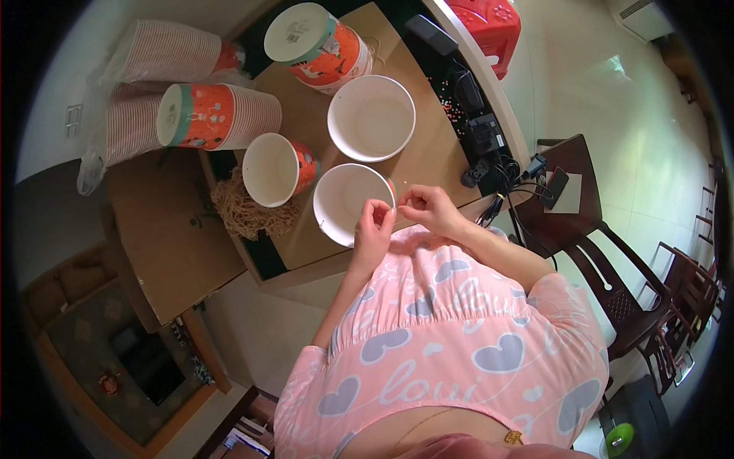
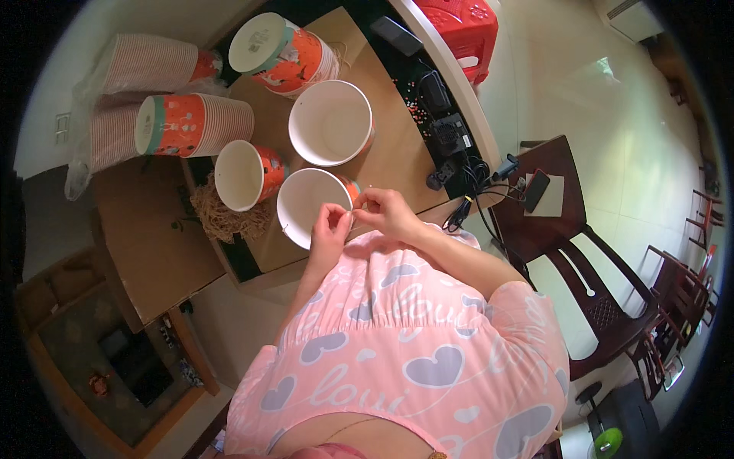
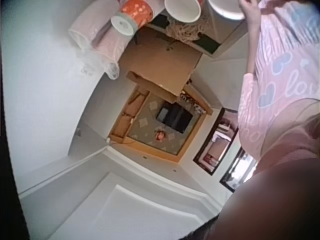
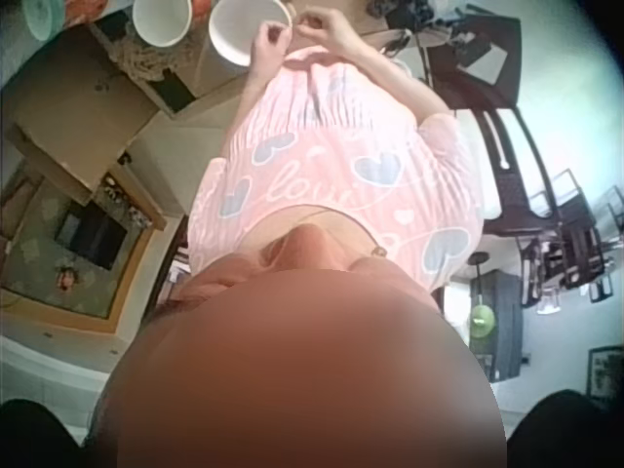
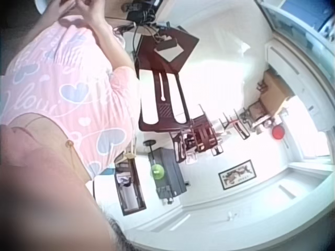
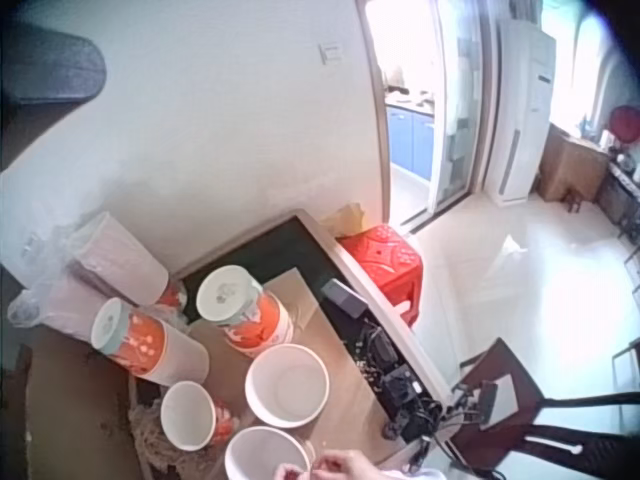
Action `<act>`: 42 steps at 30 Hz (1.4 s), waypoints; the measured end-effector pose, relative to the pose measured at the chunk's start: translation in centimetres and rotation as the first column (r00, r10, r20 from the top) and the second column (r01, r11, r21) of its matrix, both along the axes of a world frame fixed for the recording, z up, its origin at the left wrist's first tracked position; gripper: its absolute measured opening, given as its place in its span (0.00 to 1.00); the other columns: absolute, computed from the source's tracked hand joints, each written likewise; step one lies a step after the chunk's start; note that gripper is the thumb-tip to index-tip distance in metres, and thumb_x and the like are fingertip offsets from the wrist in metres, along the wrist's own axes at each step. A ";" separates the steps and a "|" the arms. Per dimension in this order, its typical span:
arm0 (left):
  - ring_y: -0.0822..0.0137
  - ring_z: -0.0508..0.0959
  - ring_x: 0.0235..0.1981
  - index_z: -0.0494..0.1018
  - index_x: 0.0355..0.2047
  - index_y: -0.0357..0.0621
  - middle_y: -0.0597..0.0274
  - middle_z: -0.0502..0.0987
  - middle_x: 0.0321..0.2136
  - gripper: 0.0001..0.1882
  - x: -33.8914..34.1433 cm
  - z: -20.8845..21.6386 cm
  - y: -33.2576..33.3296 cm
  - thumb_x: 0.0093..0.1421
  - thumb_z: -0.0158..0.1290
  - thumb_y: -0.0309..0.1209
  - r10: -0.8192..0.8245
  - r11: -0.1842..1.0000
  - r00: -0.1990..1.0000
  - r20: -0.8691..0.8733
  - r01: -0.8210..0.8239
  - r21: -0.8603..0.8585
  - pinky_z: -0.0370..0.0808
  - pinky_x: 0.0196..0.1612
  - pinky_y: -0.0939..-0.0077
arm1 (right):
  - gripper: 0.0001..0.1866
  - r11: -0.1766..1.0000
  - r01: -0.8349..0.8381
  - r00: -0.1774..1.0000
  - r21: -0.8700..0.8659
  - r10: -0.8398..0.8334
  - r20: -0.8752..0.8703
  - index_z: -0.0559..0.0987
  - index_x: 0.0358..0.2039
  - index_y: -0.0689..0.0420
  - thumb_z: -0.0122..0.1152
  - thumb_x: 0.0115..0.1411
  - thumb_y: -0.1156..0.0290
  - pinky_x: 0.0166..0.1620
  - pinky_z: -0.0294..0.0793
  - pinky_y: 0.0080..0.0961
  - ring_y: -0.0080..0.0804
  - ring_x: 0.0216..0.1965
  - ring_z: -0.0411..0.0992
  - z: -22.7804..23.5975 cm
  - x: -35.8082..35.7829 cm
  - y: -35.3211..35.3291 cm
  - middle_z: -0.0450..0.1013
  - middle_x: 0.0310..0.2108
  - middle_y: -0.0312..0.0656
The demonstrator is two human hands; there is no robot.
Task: Wrapping rubber bands around paper cups for packaging.
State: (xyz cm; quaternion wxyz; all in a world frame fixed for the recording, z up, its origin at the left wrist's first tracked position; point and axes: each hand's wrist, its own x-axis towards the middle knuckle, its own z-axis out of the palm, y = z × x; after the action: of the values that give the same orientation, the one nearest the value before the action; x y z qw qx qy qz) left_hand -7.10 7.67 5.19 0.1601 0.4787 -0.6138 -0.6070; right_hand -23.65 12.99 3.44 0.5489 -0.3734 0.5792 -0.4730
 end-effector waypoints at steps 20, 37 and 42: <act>0.68 0.78 0.34 0.68 0.50 0.37 0.57 0.77 0.36 0.23 1.8 1.3 -1.8 0.51 0.53 0.20 0.052 0.970 0.975 0.215 0.002 -0.241 0.75 0.35 0.76 | 0.05 0.984 -0.026 0.998 -0.177 0.016 -0.059 0.76 0.31 0.62 0.61 0.54 0.76 0.41 0.77 0.22 0.28 0.40 0.72 -2.0 1.6 -4.0 0.68 0.40 0.40; 0.68 0.78 0.37 0.63 0.55 0.40 0.58 0.77 0.37 0.29 1.9 0.8 -1.5 0.51 0.53 0.19 -0.050 0.971 0.979 0.195 0.094 -0.220 0.75 0.40 0.74 | 0.08 0.980 -0.105 0.993 -0.172 0.093 -0.072 0.77 0.31 0.62 0.62 0.51 0.73 0.38 0.73 0.29 0.36 0.34 0.73 -1.6 0.6 -4.3 0.71 0.32 0.45; 0.67 0.78 0.37 0.62 0.56 0.40 0.57 0.76 0.37 0.29 1.7 1.2 -1.3 0.51 0.52 0.18 -0.056 0.982 0.982 0.178 0.087 -0.171 0.76 0.40 0.74 | 0.08 0.975 -0.138 0.989 -0.176 0.127 -0.076 0.77 0.30 0.62 0.62 0.50 0.72 0.38 0.73 0.29 0.37 0.34 0.73 -1.5 0.3 -4.4 0.71 0.32 0.45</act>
State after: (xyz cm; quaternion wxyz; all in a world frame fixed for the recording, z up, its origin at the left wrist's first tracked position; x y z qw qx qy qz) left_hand -5.42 6.35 6.38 0.1265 0.4909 -0.6938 -0.5115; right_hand -23.36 8.64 1.97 0.5242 -0.4746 0.5248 -0.4739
